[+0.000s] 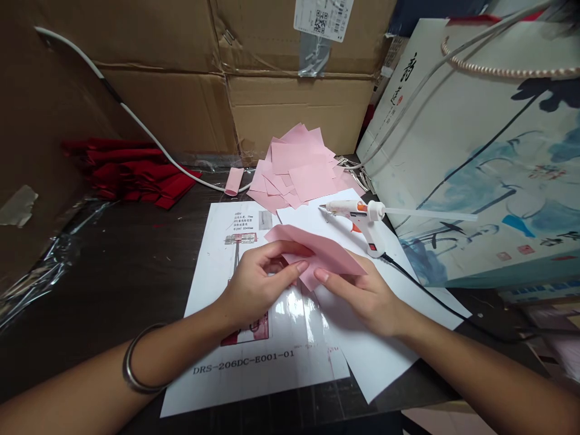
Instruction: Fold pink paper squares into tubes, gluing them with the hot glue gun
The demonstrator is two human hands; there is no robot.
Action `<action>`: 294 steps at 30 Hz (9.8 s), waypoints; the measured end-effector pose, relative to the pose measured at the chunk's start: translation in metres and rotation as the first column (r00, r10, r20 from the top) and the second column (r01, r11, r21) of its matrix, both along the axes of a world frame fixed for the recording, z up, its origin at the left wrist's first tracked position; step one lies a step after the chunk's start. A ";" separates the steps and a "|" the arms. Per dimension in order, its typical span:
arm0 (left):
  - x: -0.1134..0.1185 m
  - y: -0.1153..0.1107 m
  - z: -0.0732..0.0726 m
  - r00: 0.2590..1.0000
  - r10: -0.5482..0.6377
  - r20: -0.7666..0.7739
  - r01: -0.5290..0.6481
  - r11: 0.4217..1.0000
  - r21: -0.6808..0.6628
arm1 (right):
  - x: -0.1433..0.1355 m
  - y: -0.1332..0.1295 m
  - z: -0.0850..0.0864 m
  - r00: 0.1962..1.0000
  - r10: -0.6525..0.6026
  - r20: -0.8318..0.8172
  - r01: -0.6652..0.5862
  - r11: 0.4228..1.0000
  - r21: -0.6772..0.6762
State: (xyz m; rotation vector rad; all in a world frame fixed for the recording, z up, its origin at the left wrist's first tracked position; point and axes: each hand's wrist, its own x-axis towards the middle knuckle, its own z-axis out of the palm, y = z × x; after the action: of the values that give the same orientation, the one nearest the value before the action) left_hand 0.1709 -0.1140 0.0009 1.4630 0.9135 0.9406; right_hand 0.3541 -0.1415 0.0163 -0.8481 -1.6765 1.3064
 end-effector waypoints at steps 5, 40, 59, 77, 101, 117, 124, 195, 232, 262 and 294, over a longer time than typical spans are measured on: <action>0.001 0.001 0.001 0.999 0.040 -0.018 -0.039 0.999 0.035 | 0.001 -0.002 0.000 0.998 0.025 0.051 -0.026 0.999 0.021; -0.003 0.006 -0.008 0.996 0.038 0.079 -0.036 0.999 -0.024 | 0.011 0.004 -0.007 0.905 -0.420 0.065 0.419 0.907 0.023; -0.005 0.011 -0.011 0.981 -0.035 0.193 0.054 0.994 -0.098 | 0.015 0.007 -0.014 0.919 -0.394 -0.017 0.391 0.916 -0.095; -0.001 -0.002 -0.008 0.998 0.065 0.002 -0.065 0.997 0.041 | 0.011 0.010 -0.012 0.907 -0.418 -0.059 0.393 0.887 -0.245; -0.006 0.012 -0.009 0.741 0.157 -0.653 0.174 0.894 0.413 | 0.026 0.005 -0.018 0.473 -0.380 0.795 -0.102 0.873 0.477; -0.015 0.023 -0.011 0.843 0.134 -0.522 0.061 0.939 0.338 | 0.033 0.008 -0.015 0.430 -0.356 0.830 -0.238 0.842 0.484; -0.015 0.022 -0.014 0.768 0.187 -0.612 0.105 0.907 0.408 | 0.032 0.008 -0.014 0.417 -0.340 0.843 -0.229 0.858 0.460; -0.014 0.017 -0.018 0.577 0.149 -0.803 0.629 0.547 0.553 | 0.032 0.010 -0.009 0.439 -0.272 0.857 -0.100 0.932 0.347; -0.014 0.018 -0.015 0.595 0.127 -0.794 0.580 0.616 0.533 | 0.038 0.011 -0.008 0.493 -0.302 0.816 -0.090 0.915 0.393; -0.013 0.019 -0.014 0.554 0.052 -0.831 0.611 0.652 0.449 | 0.037 0.011 -0.006 0.683 -0.281 0.674 -0.125 0.864 0.487; -0.012 0.018 -0.007 0.548 -0.015 -0.836 0.596 0.708 0.378 | 0.015 -0.002 -0.017 0.340 -0.354 0.871 -0.508 0.711 0.487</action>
State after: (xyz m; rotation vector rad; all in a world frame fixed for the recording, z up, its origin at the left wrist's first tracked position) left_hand 0.1591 -0.0958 -0.0064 2.6850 0.8860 0.2251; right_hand 0.3689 -0.1431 -0.0009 -1.0908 -2.9024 -0.1383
